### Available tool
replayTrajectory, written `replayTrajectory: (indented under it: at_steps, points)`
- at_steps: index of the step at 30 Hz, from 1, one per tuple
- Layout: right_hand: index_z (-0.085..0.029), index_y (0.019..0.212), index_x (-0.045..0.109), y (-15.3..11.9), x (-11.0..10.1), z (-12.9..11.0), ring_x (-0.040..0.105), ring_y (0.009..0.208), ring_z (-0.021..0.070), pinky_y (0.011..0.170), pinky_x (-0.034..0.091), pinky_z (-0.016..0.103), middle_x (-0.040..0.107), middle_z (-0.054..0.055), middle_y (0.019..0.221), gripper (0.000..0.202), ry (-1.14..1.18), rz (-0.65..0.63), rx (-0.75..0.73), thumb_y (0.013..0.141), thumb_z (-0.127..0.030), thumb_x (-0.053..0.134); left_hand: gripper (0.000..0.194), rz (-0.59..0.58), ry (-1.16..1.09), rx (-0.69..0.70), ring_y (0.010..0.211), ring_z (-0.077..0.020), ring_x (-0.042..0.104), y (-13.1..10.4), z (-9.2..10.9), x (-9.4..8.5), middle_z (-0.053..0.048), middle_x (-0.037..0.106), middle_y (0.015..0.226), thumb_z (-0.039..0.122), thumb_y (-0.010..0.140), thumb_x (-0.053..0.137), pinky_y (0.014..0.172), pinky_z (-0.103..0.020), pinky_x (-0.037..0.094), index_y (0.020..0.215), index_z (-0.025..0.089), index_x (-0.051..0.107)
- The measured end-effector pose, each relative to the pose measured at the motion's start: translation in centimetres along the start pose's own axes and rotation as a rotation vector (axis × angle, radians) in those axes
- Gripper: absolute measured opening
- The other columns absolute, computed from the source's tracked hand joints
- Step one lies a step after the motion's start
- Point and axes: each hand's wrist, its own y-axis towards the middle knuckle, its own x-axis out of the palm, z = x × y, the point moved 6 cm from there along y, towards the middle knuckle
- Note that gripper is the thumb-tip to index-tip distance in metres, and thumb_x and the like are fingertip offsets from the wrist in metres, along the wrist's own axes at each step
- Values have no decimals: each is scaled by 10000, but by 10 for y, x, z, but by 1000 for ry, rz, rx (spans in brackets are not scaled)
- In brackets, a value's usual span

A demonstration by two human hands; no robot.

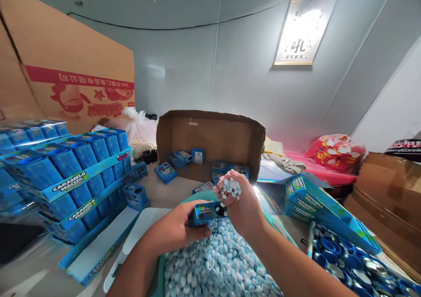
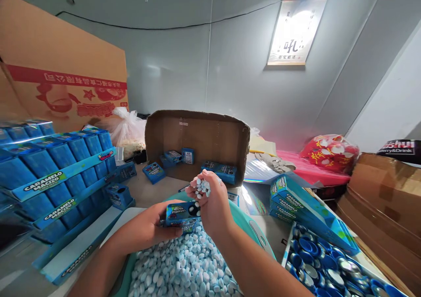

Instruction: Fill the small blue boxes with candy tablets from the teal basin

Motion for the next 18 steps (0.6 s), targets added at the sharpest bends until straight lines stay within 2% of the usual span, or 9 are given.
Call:
replayTrajectory:
  at_steps: [9,15,18]
  points:
    - [-197,653,642,-1,1,0,655,637,173,644,556,260,651,0,643,344,7,0,45,644,-463,860,561,10,14,-22,1115,-256,625,-1,5,0,-2,695,1225,264,827,731,964,-339,458,1367,274,580]
    - [-193,639,642,-2,3,-1,702,756,229,700,551,283,650,5,665,363,-32,-18,46,629,-482,862,463,-3,27,-3,1042,-247,627,-1,9,0,8,707,1137,259,824,726,900,-320,464,1277,255,632]
    - [-191,632,639,-2,3,-1,704,806,235,729,543,279,652,4,697,351,-35,-30,39,645,-470,851,495,-5,17,-1,1043,-237,622,-2,12,0,18,702,1145,253,826,724,899,-309,460,1309,271,616]
